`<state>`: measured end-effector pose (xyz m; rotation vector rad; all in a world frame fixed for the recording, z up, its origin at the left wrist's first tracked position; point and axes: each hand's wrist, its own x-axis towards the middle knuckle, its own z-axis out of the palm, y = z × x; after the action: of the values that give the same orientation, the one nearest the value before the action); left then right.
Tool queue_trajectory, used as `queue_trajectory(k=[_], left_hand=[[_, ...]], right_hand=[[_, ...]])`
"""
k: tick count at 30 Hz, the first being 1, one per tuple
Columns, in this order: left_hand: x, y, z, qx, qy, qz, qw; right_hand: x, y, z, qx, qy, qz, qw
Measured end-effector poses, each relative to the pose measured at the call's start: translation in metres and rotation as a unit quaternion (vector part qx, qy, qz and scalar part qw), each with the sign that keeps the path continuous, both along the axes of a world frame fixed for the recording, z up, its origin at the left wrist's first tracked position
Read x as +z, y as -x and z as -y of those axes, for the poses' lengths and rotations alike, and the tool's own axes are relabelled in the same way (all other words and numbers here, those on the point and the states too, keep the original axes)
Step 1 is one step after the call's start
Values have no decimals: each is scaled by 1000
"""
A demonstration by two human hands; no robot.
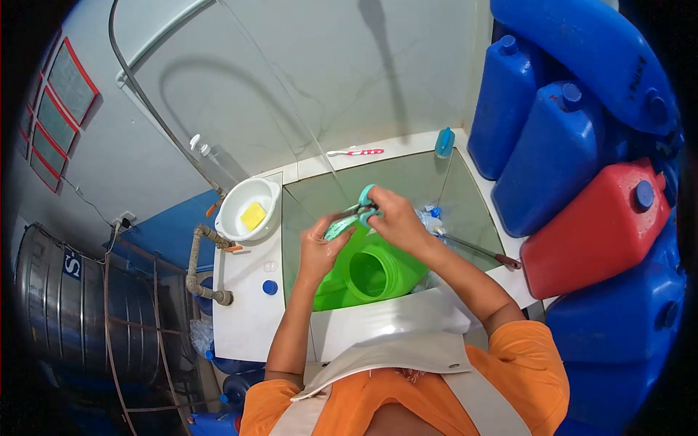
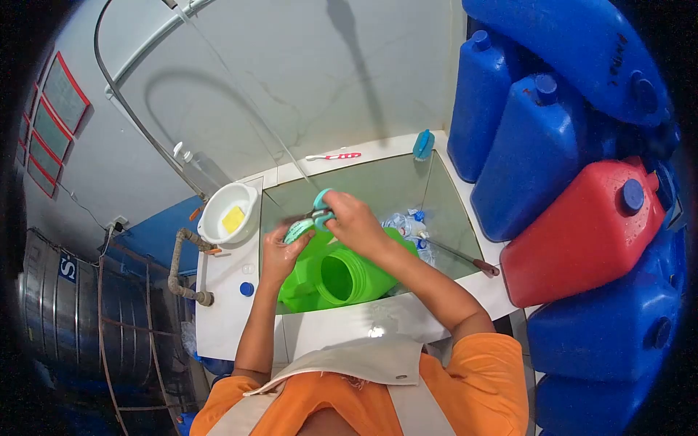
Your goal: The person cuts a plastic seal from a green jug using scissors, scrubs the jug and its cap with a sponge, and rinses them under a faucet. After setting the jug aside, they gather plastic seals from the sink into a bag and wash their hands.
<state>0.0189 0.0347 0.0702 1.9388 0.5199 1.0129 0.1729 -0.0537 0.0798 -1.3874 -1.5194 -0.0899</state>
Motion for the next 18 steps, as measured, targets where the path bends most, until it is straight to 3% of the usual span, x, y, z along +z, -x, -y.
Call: queue_trajectory(k=[1,2,4,5,7,8,10,13,16,18], left_hand=[[1,4,-6,-27,-17,-35,999],[1,7,-10,-54,-33,-70,996],[-6,9,-13,-65,-33,-62,995],[-9,9,-13,-66,-35,-42,996],[-17,9,-14,-71,-39,-21,996],[-24,9,-14,-64,-20,-25,997],[-37,7,-14,-58,-1,-25,998],[-50,7,-13,-81,47,-65,993],[-52,23,-25,-103,47,-30,993],[-51,34,-40,-89,72,-24,993]], right_hand=[[-2,-3,-4,16,11,-98,995],[-8,-11,-12,17,13,-99,995],[-32,-36,-35,-42,-14,-291,956],[-44,-50,-42,-43,-14,-292,955],[-64,-73,-52,-19,-22,-484,874],[-73,-75,-56,-22,-24,-484,874],[-86,-74,-66,-74,-3,-605,793],[-119,-73,-90,-87,16,-649,756],[-142,-92,-103,-179,-25,-630,755],[-151,-100,-101,-187,6,-621,761]])
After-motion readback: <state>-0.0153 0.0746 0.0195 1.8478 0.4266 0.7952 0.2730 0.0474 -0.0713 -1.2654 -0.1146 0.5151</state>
